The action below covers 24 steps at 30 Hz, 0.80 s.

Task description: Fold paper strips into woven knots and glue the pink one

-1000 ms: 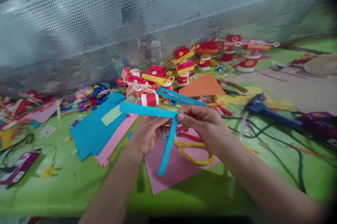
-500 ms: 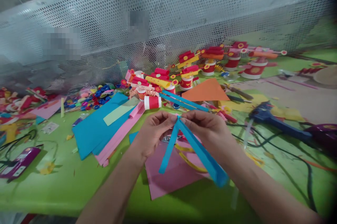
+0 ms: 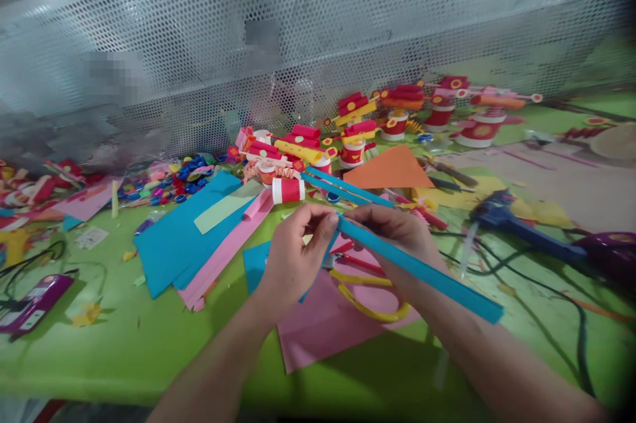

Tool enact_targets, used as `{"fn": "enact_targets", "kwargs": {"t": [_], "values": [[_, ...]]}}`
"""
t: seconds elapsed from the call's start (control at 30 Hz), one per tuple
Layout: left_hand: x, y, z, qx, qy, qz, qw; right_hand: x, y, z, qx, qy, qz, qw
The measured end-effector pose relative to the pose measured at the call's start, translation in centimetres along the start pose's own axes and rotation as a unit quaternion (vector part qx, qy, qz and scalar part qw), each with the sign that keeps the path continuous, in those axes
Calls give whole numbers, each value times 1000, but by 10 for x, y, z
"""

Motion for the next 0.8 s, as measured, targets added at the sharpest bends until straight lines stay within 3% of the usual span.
{"fn": "enact_targets", "kwargs": {"t": [0.37, 0.67, 0.8], "values": [[-1, -4, 2, 51, 10, 27, 998, 1, 7, -1, -6, 17, -16, 1000], [-2, -6, 5, 60, -59, 19, 996, -6, 3, -14, 51, 77, -11, 996], [-4, -6, 1, 46, -76, 19, 996, -7, 12, -16, 83, 42, -38, 995]]}}
Point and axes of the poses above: each hand's wrist, its own x-axis towards the middle knuckle, its own z-axis out of the back of the hand, y = z × x, the point moved 3 cm from there along x, towards the middle knuckle, and after that the axes turned 7 degrees about y, right-handed, at the moved point
